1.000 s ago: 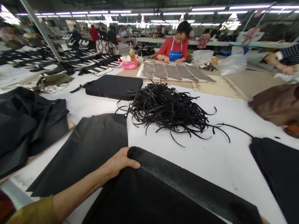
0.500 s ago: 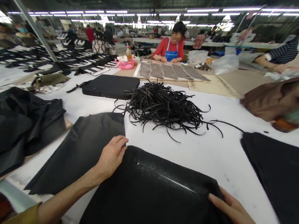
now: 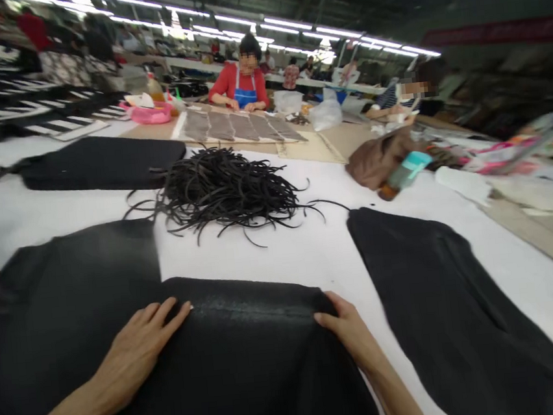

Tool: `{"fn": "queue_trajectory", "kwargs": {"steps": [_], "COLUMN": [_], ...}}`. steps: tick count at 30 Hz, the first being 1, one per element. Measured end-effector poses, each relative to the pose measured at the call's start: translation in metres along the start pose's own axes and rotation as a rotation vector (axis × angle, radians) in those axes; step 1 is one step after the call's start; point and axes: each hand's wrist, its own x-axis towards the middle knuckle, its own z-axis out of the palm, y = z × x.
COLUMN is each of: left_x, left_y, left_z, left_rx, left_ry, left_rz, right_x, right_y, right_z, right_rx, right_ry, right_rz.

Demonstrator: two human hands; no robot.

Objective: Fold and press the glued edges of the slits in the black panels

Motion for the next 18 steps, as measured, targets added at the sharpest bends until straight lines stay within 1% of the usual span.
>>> {"fn": "queue_trajectory", "kwargs": {"steps": [4, 5, 6, 7, 8, 9, 11, 13, 14, 18], "left_x": [0.002, 0.003, 0.003, 0.003, 0.004, 0.004, 0.004, 0.003, 0.003, 0.003], "left_y": [-0.004, -0.003, -0.003, -0.002, -0.001, 0.0, 0.0, -0.002, -0.003, -0.005], "left_z": [0.006, 0.006, 0.005, 0.004, 0.002, 0.001, 0.0, 0.0, 0.001, 0.001], "left_rx": [0.063, 0.065, 0.066, 0.066, 0.068, 0.07, 0.076, 0.081, 0.085, 0.099], "left_ry": [0.008, 0.003, -0.003, -0.011, -0.02, -0.03, -0.044, -0.048, -0.044, -0.044], "left_rz": [0.021, 0.026, 0.029, 0.03, 0.031, 0.03, 0.029, 0.027, 0.026, 0.009], "right_x": [-0.004, -0.006, -0.009, -0.011, -0.012, -0.012, -0.01, -0.003, 0.0, 0.007], "right_y": [0.009, 0.009, 0.008, 0.007, 0.006, 0.006, 0.009, 0.016, 0.02, 0.026], "right_z": [-0.005, -0.006, -0.006, -0.005, -0.004, -0.002, 0.003, 0.008, 0.01, 0.014], "right_rx": [-0.748, -0.888, -0.978, -1.002, -0.948, -0.84, -0.591, -0.45, -0.435, -0.442], "right_ry": [0.492, 0.585, 0.648, 0.675, 0.657, 0.599, 0.434, 0.316, 0.3, 0.327], "right_rz": [-0.09, -0.105, -0.121, -0.135, -0.126, -0.1, -0.02, 0.051, 0.068, 0.079]}}
